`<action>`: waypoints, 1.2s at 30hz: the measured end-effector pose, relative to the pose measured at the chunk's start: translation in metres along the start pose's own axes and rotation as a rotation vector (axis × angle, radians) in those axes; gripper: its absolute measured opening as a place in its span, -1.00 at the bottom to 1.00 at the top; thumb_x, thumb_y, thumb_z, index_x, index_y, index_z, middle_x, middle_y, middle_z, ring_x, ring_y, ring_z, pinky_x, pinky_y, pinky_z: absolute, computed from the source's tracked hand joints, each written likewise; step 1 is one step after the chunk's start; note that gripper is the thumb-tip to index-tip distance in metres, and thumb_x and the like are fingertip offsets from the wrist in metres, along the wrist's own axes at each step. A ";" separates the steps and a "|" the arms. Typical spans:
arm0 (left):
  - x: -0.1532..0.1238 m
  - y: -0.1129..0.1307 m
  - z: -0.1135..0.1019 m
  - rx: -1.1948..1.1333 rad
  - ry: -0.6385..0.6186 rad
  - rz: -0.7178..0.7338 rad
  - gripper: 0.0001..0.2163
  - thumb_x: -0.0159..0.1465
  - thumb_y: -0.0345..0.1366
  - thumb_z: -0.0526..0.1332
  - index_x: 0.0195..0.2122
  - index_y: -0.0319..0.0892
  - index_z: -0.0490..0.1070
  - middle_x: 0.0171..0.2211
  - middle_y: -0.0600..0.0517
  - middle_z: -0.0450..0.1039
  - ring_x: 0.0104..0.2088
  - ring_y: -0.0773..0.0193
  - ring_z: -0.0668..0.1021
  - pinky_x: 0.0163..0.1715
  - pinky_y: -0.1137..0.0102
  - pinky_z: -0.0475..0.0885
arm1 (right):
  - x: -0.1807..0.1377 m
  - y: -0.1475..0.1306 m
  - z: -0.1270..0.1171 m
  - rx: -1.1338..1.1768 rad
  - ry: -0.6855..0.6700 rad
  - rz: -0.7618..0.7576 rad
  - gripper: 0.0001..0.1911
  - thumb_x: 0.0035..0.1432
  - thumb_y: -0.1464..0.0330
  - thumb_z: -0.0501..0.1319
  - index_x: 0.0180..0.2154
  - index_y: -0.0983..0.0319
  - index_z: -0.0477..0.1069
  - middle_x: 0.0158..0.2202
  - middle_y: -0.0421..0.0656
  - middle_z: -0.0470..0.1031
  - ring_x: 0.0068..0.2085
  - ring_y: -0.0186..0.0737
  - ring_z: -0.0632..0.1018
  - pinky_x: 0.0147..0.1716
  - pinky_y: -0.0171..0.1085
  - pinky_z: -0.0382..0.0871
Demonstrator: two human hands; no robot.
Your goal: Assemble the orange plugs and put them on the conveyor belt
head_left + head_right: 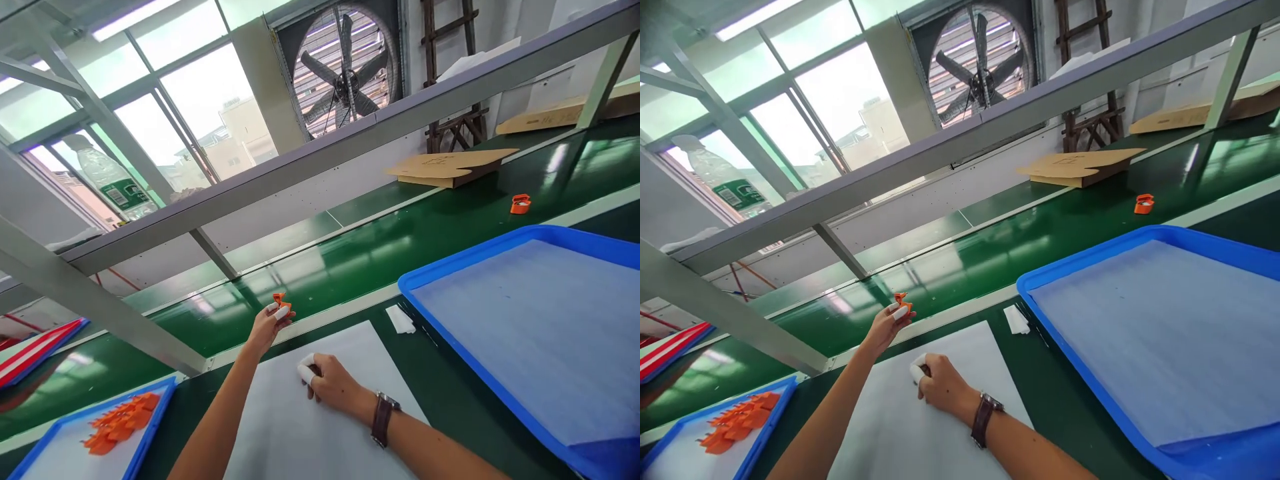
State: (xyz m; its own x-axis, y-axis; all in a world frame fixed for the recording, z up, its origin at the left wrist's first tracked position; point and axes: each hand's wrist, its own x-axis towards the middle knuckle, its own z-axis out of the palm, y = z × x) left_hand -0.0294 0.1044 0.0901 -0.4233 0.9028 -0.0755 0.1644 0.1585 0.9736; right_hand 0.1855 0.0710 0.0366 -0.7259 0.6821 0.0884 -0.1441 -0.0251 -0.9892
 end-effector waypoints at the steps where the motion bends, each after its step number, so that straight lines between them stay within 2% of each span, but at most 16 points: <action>1: -0.018 0.000 0.002 -0.030 -0.046 0.001 -0.55 0.09 -0.09 0.43 -0.06 -0.21 0.46 -0.06 -0.18 0.54 -0.14 0.09 0.63 -0.20 0.30 0.51 | 0.002 -0.001 -0.001 0.059 0.017 0.036 -0.78 0.20 0.29 0.17 -0.45 0.25 0.41 -0.61 -0.24 0.43 -0.63 -0.35 0.41 -0.62 -0.37 0.28; 5: -0.093 -0.001 0.003 -0.129 -0.239 -0.016 -0.49 0.05 -0.22 0.48 0.03 -0.13 0.45 -0.03 -0.12 0.54 -0.17 0.13 0.61 -0.33 0.38 0.51 | 0.009 -0.007 -0.006 0.348 0.109 0.093 -0.54 0.27 0.01 0.10 -0.24 0.29 0.43 -0.43 -0.13 0.52 -0.55 -0.30 0.51 -0.63 -0.34 0.36; 8: -0.134 -0.003 -0.003 -0.112 -0.336 -0.053 -0.49 0.01 -0.32 0.50 0.02 -0.12 0.49 -0.03 -0.09 0.55 -0.11 0.12 0.59 -0.15 0.32 0.52 | 0.008 -0.010 -0.009 0.422 0.053 0.103 -0.45 0.23 -0.08 0.13 -0.27 0.31 0.45 -0.41 -0.10 0.53 -0.54 -0.30 0.51 -0.62 -0.34 0.37; 11: -0.154 -0.010 -0.009 -0.058 -0.311 -0.061 -0.55 0.09 -0.29 0.45 0.03 -0.14 0.51 -0.03 -0.10 0.56 -0.04 0.06 0.57 0.00 0.20 0.48 | 0.002 -0.013 -0.009 0.285 -0.040 0.090 -0.51 0.17 -0.04 0.24 -0.33 0.30 0.48 -0.47 -0.15 0.52 -0.56 -0.34 0.47 -0.60 -0.36 0.35; 15: -0.158 -0.032 -0.014 0.028 -0.069 0.014 -0.68 0.18 -0.22 0.36 -0.03 -0.08 0.54 -0.10 -0.05 0.58 -0.11 0.08 0.60 -0.05 0.19 0.51 | -0.005 -0.017 -0.005 0.153 -0.066 0.074 -0.62 0.10 0.06 0.34 -0.29 0.28 0.52 -0.51 -0.23 0.48 -0.57 -0.36 0.44 -0.60 -0.36 0.34; 17: -0.158 -0.042 -0.016 0.140 0.047 0.137 -0.74 0.19 -0.28 0.33 -0.08 -0.03 0.57 -0.09 -0.03 0.56 -0.12 0.11 0.60 -0.06 0.22 0.52 | -0.007 -0.016 -0.002 0.095 -0.075 0.095 -0.63 0.13 0.08 0.32 -0.28 0.28 0.51 -0.52 -0.23 0.47 -0.56 -0.35 0.45 -0.60 -0.36 0.32; 19: -0.160 -0.050 -0.017 0.284 0.113 0.296 -0.74 0.18 -0.38 0.28 -0.11 0.01 0.58 -0.09 -0.02 0.52 -0.12 0.13 0.58 -0.11 0.25 0.53 | -0.009 -0.014 0.001 0.049 -0.073 0.114 -0.60 0.16 0.08 0.29 -0.15 0.27 0.48 -0.45 -0.21 0.51 -0.55 -0.34 0.48 -0.62 -0.37 0.30; 22: -0.165 -0.056 -0.015 0.435 0.119 0.468 -0.65 0.15 -0.50 0.19 -0.13 0.03 0.59 -0.13 -0.02 0.47 -0.11 0.13 0.55 -0.17 0.27 0.52 | -0.011 -0.012 0.004 -0.012 -0.091 0.117 -0.51 0.22 0.08 0.23 0.07 0.22 0.37 -0.34 -0.19 0.55 -0.54 -0.34 0.49 -0.62 -0.36 0.29; 24: -0.168 -0.059 -0.013 0.468 0.109 0.500 -0.62 0.16 -0.52 0.15 -0.12 0.02 0.59 -0.13 -0.03 0.46 -0.10 0.13 0.54 -0.15 0.25 0.52 | -0.012 -0.013 0.005 -0.061 -0.126 0.109 -0.57 0.26 0.10 0.20 0.03 0.22 0.42 -0.35 -0.19 0.55 -0.53 -0.36 0.47 -0.58 -0.34 0.31; 27: -0.170 -0.060 -0.010 0.432 0.122 0.485 -0.64 0.20 -0.52 0.15 -0.11 0.02 0.58 -0.09 -0.03 0.45 -0.06 0.14 0.54 -0.05 0.21 0.50 | -0.014 -0.016 0.008 -0.115 -0.137 0.114 -0.70 0.25 0.15 0.23 -0.13 0.24 0.50 -0.37 -0.19 0.56 -0.49 -0.35 0.47 -0.50 -0.32 0.37; 29: -0.170 -0.059 -0.010 0.371 0.126 0.463 -0.66 0.21 -0.50 0.18 -0.10 0.02 0.58 -0.05 -0.03 0.46 -0.03 0.13 0.54 0.00 0.19 0.49 | -0.014 -0.017 0.010 -0.133 -0.093 0.133 -0.72 0.20 0.18 0.27 -0.16 0.24 0.49 -0.37 -0.18 0.56 -0.46 -0.32 0.50 -0.49 -0.31 0.39; 33: -0.170 -0.054 -0.012 0.221 0.066 0.411 -0.64 0.22 -0.46 0.22 0.00 0.02 0.55 0.04 -0.04 0.46 0.04 0.10 0.53 0.03 0.19 0.50 | -0.013 -0.012 0.011 -0.118 -0.011 0.172 -0.56 0.13 0.15 0.33 -0.02 0.24 0.43 -0.30 -0.13 0.56 -0.41 -0.25 0.54 -0.53 -0.30 0.40; 36: -0.170 -0.056 -0.009 0.199 0.086 0.395 -0.68 0.22 -0.45 0.23 -0.05 0.02 0.57 0.02 -0.03 0.49 -0.01 0.12 0.55 -0.03 0.24 0.53 | -0.013 -0.007 0.011 -0.145 -0.020 0.183 -0.51 0.13 0.17 0.34 0.04 0.25 0.41 -0.26 -0.10 0.56 -0.36 -0.23 0.56 -0.48 -0.27 0.45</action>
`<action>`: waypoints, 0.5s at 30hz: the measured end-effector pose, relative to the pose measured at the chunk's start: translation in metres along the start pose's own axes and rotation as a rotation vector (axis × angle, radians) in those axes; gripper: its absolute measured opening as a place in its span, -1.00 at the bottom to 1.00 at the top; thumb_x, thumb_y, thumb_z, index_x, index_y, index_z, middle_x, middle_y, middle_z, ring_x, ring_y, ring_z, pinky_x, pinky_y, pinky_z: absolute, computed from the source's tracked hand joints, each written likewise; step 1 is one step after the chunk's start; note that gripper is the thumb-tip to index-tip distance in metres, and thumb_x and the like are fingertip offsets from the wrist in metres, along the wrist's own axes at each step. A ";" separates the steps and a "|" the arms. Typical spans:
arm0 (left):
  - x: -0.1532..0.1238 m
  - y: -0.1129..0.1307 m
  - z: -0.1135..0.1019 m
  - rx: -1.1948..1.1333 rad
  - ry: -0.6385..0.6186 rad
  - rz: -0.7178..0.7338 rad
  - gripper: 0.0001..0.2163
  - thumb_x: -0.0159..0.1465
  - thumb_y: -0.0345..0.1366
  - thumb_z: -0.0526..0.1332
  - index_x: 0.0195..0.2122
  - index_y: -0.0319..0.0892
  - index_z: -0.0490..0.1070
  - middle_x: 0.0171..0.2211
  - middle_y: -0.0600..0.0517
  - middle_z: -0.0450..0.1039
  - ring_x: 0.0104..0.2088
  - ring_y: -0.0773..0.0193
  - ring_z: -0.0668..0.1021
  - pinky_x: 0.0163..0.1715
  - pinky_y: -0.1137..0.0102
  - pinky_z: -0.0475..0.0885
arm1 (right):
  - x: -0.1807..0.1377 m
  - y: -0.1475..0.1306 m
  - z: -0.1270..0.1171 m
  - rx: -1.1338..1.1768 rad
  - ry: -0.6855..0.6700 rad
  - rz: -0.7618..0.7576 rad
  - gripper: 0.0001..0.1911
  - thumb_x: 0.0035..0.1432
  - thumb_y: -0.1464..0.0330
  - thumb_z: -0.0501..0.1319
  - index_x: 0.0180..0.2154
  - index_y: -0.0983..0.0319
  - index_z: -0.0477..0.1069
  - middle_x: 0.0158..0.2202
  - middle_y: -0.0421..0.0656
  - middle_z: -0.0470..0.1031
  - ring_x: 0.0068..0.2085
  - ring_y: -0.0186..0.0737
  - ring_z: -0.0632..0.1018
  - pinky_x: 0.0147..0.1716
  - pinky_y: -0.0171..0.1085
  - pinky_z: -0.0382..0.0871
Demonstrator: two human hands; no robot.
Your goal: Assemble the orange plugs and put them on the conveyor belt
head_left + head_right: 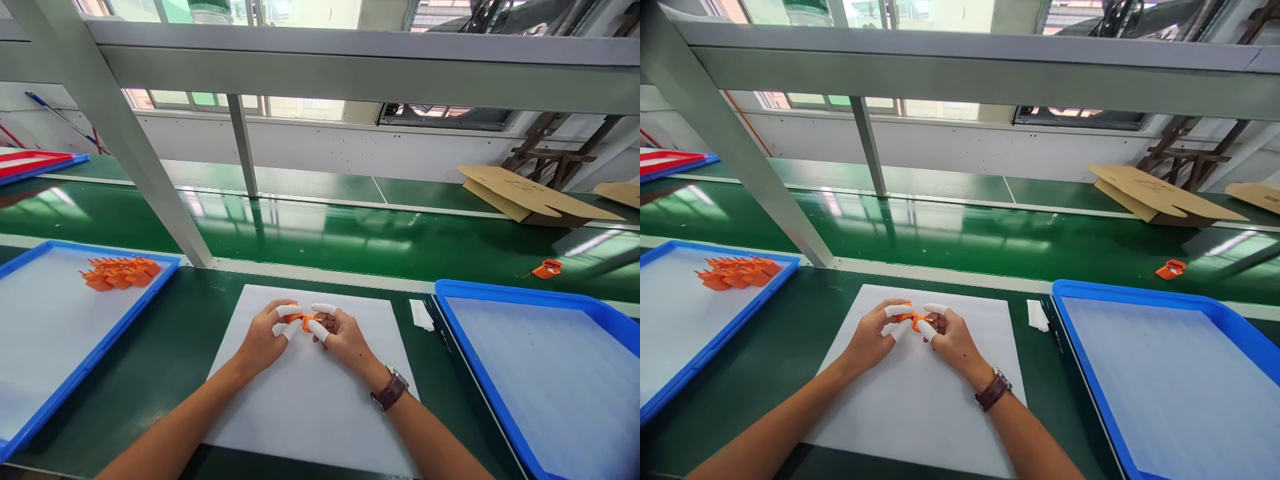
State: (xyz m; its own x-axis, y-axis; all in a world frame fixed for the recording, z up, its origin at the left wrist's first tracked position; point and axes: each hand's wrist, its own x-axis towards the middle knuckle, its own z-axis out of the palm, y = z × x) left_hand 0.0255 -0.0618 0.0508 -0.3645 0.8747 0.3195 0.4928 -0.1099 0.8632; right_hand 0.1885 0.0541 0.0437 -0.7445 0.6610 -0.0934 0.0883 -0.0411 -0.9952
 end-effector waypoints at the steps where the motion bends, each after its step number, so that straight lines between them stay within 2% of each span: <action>1: -0.001 -0.001 0.002 0.014 0.021 -0.010 -0.70 0.22 -0.45 0.23 -0.08 0.02 0.58 0.00 -0.02 0.50 -0.07 0.15 0.56 -0.08 0.27 0.54 | 0.000 0.001 0.001 -0.030 -0.005 -0.019 -0.55 0.13 0.19 0.34 0.01 0.25 0.44 -0.25 -0.10 0.56 -0.34 -0.22 0.56 -0.44 -0.26 0.46; 5: -0.004 -0.002 0.007 0.056 0.064 -0.023 -0.75 0.21 -0.45 0.24 -0.15 0.00 0.57 -0.08 0.02 0.51 -0.22 0.24 0.56 -0.25 0.33 0.56 | -0.005 0.004 0.005 -0.230 0.014 -0.275 -0.75 0.18 0.32 0.27 -0.08 0.19 0.51 -0.21 -0.11 0.52 -0.29 -0.23 0.52 -0.35 -0.24 0.47; 8: -0.005 -0.001 0.005 0.063 0.016 0.010 -0.75 0.25 -0.46 0.20 -0.13 0.00 0.54 -0.06 0.02 0.49 -0.15 0.23 0.56 -0.21 0.30 0.58 | -0.008 0.004 0.007 -0.321 0.043 -0.447 -0.74 0.21 0.41 0.19 -0.06 0.15 0.49 -0.22 -0.13 0.48 -0.30 -0.24 0.49 -0.35 -0.24 0.46; 12: -0.005 -0.005 0.002 0.029 -0.099 0.063 -0.57 0.25 -0.49 0.20 0.10 0.06 0.43 0.08 -0.01 0.41 0.04 0.15 0.52 -0.03 0.18 0.59 | -0.004 0.006 0.006 -0.284 0.163 -0.402 -0.70 0.21 0.41 0.22 0.00 0.16 0.44 -0.17 -0.11 0.50 -0.23 -0.20 0.52 -0.22 -0.19 0.50; 15: -0.006 -0.011 0.003 0.054 -0.096 0.086 -0.53 0.26 -0.53 0.18 0.14 0.09 0.41 0.07 -0.01 0.39 0.00 0.18 0.53 -0.05 0.19 0.60 | 0.000 0.008 0.003 -0.237 0.214 -0.296 -0.71 0.21 0.36 0.26 -0.01 0.18 0.44 -0.16 -0.10 0.53 -0.23 -0.18 0.55 -0.22 -0.18 0.52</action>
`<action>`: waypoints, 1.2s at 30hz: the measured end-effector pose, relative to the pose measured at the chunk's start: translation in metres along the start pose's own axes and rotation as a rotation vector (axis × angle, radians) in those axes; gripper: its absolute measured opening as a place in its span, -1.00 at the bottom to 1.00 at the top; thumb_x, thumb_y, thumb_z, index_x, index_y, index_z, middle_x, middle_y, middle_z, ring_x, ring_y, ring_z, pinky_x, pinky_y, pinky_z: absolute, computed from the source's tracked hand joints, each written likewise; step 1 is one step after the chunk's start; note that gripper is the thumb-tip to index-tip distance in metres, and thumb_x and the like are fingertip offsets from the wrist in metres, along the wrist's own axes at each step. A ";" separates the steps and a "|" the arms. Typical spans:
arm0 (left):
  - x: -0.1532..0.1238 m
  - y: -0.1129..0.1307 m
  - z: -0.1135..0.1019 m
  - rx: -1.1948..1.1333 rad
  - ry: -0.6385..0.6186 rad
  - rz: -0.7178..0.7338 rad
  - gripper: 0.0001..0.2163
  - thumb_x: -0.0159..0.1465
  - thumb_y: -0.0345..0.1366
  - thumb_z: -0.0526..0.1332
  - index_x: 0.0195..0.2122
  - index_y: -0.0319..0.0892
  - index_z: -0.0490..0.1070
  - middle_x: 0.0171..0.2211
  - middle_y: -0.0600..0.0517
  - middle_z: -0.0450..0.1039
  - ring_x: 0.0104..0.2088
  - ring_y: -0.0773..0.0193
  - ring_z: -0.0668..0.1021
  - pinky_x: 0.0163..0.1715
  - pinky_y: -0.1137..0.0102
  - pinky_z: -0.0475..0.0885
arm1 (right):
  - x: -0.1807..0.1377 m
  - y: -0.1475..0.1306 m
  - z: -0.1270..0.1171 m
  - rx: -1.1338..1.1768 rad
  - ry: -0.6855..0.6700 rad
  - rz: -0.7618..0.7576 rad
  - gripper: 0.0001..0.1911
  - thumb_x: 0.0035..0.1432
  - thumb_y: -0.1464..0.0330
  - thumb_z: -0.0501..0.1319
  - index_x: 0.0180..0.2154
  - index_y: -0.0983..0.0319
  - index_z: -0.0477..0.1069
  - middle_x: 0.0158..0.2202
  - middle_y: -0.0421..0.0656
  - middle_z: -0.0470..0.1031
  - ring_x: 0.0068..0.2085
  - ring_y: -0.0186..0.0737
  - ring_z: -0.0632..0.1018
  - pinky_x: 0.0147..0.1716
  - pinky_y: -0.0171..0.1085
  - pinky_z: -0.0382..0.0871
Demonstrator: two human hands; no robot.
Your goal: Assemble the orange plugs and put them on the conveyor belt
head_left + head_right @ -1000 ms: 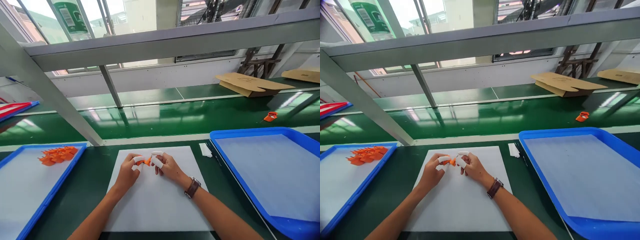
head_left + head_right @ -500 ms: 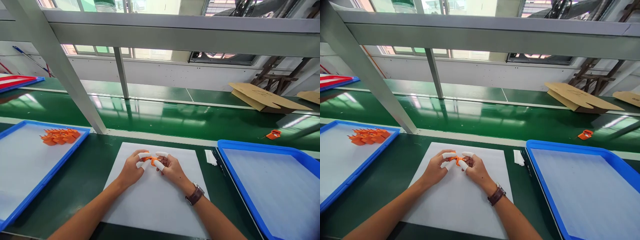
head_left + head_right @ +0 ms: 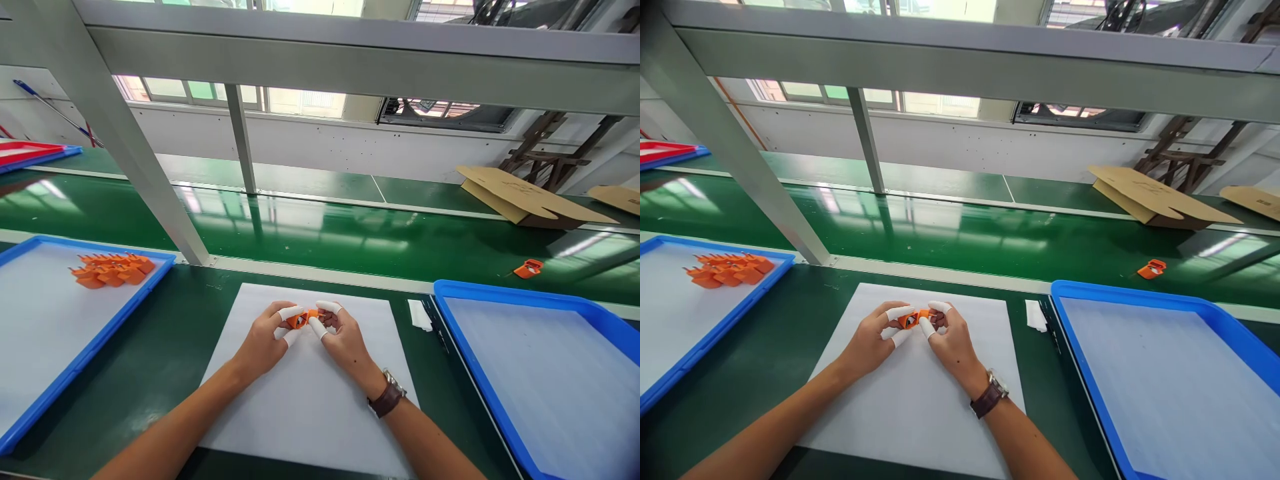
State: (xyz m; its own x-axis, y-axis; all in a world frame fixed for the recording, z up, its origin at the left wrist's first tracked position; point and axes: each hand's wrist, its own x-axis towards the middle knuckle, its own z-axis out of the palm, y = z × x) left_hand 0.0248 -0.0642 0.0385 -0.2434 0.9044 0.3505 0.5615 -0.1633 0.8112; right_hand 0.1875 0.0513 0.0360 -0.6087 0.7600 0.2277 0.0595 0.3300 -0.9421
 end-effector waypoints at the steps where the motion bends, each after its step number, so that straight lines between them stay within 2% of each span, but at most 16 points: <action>1: 0.000 -0.001 0.001 0.016 0.007 0.004 -0.53 0.26 -0.53 0.18 0.13 0.08 0.42 0.05 -0.01 0.40 -0.06 0.21 0.55 -0.08 0.21 0.61 | 0.001 0.000 0.000 0.009 -0.020 0.025 -0.74 0.23 0.34 0.25 -0.03 0.18 0.45 -0.16 -0.10 0.54 -0.24 -0.18 0.56 -0.23 -0.19 0.52; 4: -0.001 -0.003 0.003 0.067 0.030 0.013 -0.59 0.26 -0.53 0.21 0.07 0.05 0.45 -0.05 0.00 0.41 -0.21 0.28 0.56 -0.18 0.27 0.61 | -0.001 -0.003 -0.002 -0.015 -0.069 0.021 -0.81 0.27 0.35 0.20 -0.08 0.18 0.49 -0.18 -0.11 0.55 -0.26 -0.20 0.55 -0.27 -0.22 0.50; 8: -0.001 0.000 0.004 0.112 0.046 -0.001 -0.67 0.25 -0.46 0.29 0.00 0.02 0.46 -0.12 0.04 0.39 -0.35 0.35 0.50 -0.31 0.33 0.56 | -0.005 -0.010 -0.002 -0.125 -0.072 -0.107 -0.82 0.27 0.38 0.18 -0.11 0.17 0.49 -0.23 -0.12 0.51 -0.31 -0.23 0.50 -0.36 -0.25 0.43; 13: -0.001 0.001 0.006 0.146 0.036 0.000 -0.68 0.23 -0.49 0.29 -0.04 -0.01 0.44 -0.16 0.06 0.36 -0.37 0.37 0.48 -0.30 0.36 0.55 | -0.009 -0.010 0.001 -0.144 -0.117 -0.184 -0.82 0.28 0.41 0.15 -0.11 0.17 0.46 -0.27 -0.14 0.45 -0.34 -0.24 0.47 -0.38 -0.26 0.40; 21: -0.003 0.000 0.011 0.216 0.077 0.047 -0.65 0.21 -0.56 0.23 -0.02 -0.06 0.41 -0.20 0.04 0.36 -0.35 0.34 0.49 -0.31 0.37 0.55 | -0.011 -0.005 0.004 -0.137 -0.113 -0.157 -0.82 0.28 0.40 0.16 -0.09 0.15 0.42 -0.20 -0.12 0.46 -0.29 -0.24 0.49 -0.39 -0.27 0.43; 26: -0.005 -0.002 0.014 0.236 0.112 0.068 -0.67 0.21 -0.57 0.23 -0.05 -0.08 0.41 -0.21 0.03 0.36 -0.36 0.35 0.49 -0.35 0.39 0.55 | -0.009 -0.004 0.005 -0.115 -0.111 -0.108 -0.86 0.28 0.41 0.17 -0.14 0.14 0.45 -0.25 -0.16 0.47 -0.31 -0.25 0.48 -0.34 -0.27 0.43; 32: -0.006 -0.002 0.019 0.296 0.118 0.100 -0.72 0.21 -0.59 0.19 -0.13 -0.10 0.44 -0.24 0.00 0.36 -0.32 0.29 0.50 -0.39 0.37 0.52 | -0.002 -0.005 0.000 -0.077 -0.184 -0.054 -0.85 0.23 0.42 0.19 -0.18 0.16 0.50 -0.32 -0.19 0.45 -0.38 -0.29 0.43 -0.42 -0.30 0.35; 36: -0.005 0.002 0.017 0.261 0.092 0.092 -0.71 0.24 -0.56 0.18 -0.08 -0.07 0.46 -0.19 -0.02 0.40 -0.30 0.27 0.51 -0.37 0.35 0.53 | 0.001 -0.004 -0.001 0.000 -0.216 0.022 -0.89 0.19 0.38 0.24 -0.22 0.18 0.52 -0.36 -0.20 0.49 -0.41 -0.29 0.44 -0.44 -0.30 0.34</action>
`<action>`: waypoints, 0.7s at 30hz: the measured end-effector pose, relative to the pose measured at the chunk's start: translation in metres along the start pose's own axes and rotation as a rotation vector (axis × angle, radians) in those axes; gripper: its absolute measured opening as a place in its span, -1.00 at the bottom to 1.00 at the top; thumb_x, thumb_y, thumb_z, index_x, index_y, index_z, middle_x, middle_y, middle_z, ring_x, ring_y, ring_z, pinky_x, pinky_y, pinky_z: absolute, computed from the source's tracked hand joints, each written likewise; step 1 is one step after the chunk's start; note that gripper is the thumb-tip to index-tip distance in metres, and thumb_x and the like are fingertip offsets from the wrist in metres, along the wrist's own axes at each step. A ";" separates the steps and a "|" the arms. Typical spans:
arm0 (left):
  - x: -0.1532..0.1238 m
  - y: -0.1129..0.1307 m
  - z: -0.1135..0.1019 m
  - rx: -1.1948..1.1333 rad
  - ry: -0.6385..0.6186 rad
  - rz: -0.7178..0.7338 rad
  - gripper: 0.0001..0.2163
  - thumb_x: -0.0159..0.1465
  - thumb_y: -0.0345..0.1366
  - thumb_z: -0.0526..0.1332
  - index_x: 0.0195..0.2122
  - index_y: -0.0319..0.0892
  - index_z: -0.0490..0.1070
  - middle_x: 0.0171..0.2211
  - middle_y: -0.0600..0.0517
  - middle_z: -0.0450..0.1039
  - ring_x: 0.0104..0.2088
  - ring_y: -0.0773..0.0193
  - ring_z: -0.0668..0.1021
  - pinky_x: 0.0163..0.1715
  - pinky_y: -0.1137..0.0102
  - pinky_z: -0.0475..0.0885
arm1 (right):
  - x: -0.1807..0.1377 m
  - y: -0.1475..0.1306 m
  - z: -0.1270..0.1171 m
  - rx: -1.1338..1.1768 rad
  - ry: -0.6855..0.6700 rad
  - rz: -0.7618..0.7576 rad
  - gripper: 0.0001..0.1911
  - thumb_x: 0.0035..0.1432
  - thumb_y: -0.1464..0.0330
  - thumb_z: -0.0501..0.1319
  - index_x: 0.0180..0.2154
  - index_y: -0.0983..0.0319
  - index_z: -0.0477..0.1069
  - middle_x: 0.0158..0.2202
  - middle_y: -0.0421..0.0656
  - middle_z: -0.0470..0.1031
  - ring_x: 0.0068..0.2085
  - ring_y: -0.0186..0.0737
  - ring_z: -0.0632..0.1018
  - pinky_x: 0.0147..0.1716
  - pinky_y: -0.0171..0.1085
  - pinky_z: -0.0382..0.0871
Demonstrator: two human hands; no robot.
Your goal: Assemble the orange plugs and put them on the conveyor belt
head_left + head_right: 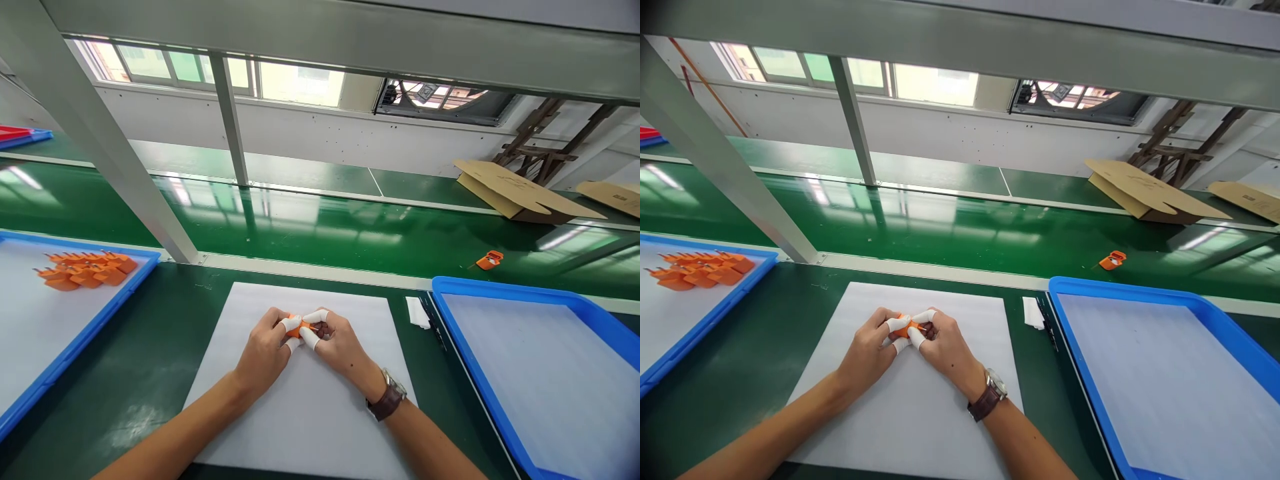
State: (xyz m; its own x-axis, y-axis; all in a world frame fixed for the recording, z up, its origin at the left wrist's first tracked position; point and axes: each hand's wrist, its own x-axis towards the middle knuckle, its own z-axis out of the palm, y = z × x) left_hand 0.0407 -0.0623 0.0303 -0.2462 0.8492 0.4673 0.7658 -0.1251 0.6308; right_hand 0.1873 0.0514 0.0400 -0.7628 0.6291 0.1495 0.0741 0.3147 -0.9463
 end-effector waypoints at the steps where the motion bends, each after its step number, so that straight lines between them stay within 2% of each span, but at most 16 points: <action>1: 0.001 0.001 -0.002 -0.034 -0.014 -0.026 -0.71 0.25 -0.53 0.19 -0.07 -0.05 0.46 -0.16 -0.01 0.42 -0.30 0.27 0.52 -0.35 0.34 0.54 | 0.000 0.000 0.000 0.041 0.010 0.024 -0.88 0.19 0.34 0.25 -0.21 0.18 0.51 -0.35 -0.18 0.51 -0.40 -0.28 0.46 -0.43 -0.29 0.36; 3: 0.004 0.001 -0.005 -0.122 -0.045 -0.115 -0.71 0.25 -0.46 0.25 -0.04 -0.01 0.47 -0.10 -0.01 0.45 -0.26 0.26 0.56 -0.29 0.31 0.57 | 0.001 0.001 -0.001 0.136 0.016 0.075 -0.82 0.22 0.23 0.26 -0.23 0.20 0.51 -0.36 -0.16 0.53 -0.40 -0.26 0.50 -0.43 -0.28 0.40; 5: 0.007 0.000 -0.009 -0.267 -0.082 -0.249 -0.71 0.24 -0.36 0.30 -0.01 0.01 0.47 -0.04 -0.01 0.49 -0.21 0.21 0.60 -0.20 0.24 0.60 | 0.002 0.000 -0.004 0.241 0.002 0.120 -0.66 0.30 0.10 0.17 -0.28 0.23 0.51 -0.41 -0.14 0.53 -0.43 -0.25 0.51 -0.44 -0.26 0.43; 7: 0.011 -0.003 -0.012 -0.480 -0.141 -0.394 -0.68 0.23 -0.27 0.33 0.02 -0.04 0.46 -0.03 -0.05 0.53 -0.12 0.13 0.63 -0.08 0.15 0.59 | 0.004 -0.001 -0.007 0.352 0.016 0.146 -0.49 0.35 0.00 0.04 -0.27 0.26 0.52 -0.41 -0.10 0.53 -0.46 -0.24 0.52 -0.48 -0.26 0.44; 9: 0.017 -0.005 -0.016 -0.680 -0.208 -0.498 -0.66 0.24 -0.22 0.34 0.04 -0.10 0.45 -0.05 -0.10 0.57 -0.05 0.04 0.62 -0.02 0.09 0.57 | 0.006 -0.002 -0.010 0.428 0.050 0.160 -0.43 0.35 -0.04 0.00 -0.22 0.29 0.52 -0.36 -0.06 0.55 -0.47 -0.25 0.53 -0.52 -0.27 0.42; 11: 0.023 -0.006 -0.020 -0.778 -0.240 -0.547 -0.66 0.23 -0.19 0.35 0.02 -0.12 0.46 -0.04 -0.13 0.58 0.00 -0.01 0.61 0.01 0.06 0.54 | 0.008 -0.002 -0.012 0.441 0.059 0.165 -0.47 0.34 -0.03 0.04 -0.21 0.29 0.53 -0.34 -0.07 0.55 -0.47 -0.27 0.52 -0.53 -0.29 0.41; 14: 0.031 -0.001 -0.026 -0.806 -0.233 -0.561 -0.71 0.24 -0.17 0.35 -0.03 -0.10 0.50 0.01 -0.12 0.54 0.04 -0.01 0.58 0.06 0.07 0.52 | 0.007 -0.001 -0.012 0.366 0.020 0.153 -0.58 0.34 0.06 0.11 -0.23 0.25 0.54 -0.45 -0.16 0.51 -0.49 -0.31 0.49 -0.49 -0.30 0.40; 16: 0.034 0.003 -0.028 -0.824 -0.248 -0.552 -0.73 0.26 -0.16 0.33 -0.04 -0.10 0.51 0.05 -0.12 0.52 0.06 -0.01 0.57 0.07 0.07 0.52 | 0.006 -0.001 -0.012 0.312 -0.001 0.126 -0.65 0.33 0.11 0.15 -0.18 0.23 0.55 -0.50 -0.22 0.49 -0.50 -0.32 0.47 -0.47 -0.31 0.40; 19: 0.034 0.005 -0.028 -0.841 -0.278 -0.544 -0.71 0.27 -0.17 0.32 -0.02 -0.12 0.49 0.10 -0.13 0.48 0.09 -0.02 0.55 0.09 0.05 0.50 | 0.005 0.000 -0.010 0.287 -0.006 0.090 -0.68 0.29 0.15 0.21 -0.09 0.21 0.54 -0.46 -0.22 0.51 -0.47 -0.31 0.49 -0.45 -0.30 0.42; 21: 0.031 0.003 -0.025 -0.823 -0.246 -0.558 -0.67 0.24 -0.19 0.35 0.01 -0.12 0.46 0.09 -0.13 0.48 0.08 -0.01 0.55 0.10 0.04 0.49 | 0.004 0.001 -0.008 0.293 0.006 0.074 -0.68 0.25 0.15 0.25 -0.08 0.21 0.54 -0.41 -0.20 0.52 -0.44 -0.30 0.49 -0.43 -0.29 0.44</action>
State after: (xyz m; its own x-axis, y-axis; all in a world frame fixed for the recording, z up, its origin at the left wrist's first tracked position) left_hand 0.0210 -0.0491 0.0623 -0.2427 0.9645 -0.1046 -0.0886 0.0854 0.9924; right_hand 0.1889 0.0600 0.0424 -0.7582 0.6474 0.0783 -0.0600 0.0502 -0.9969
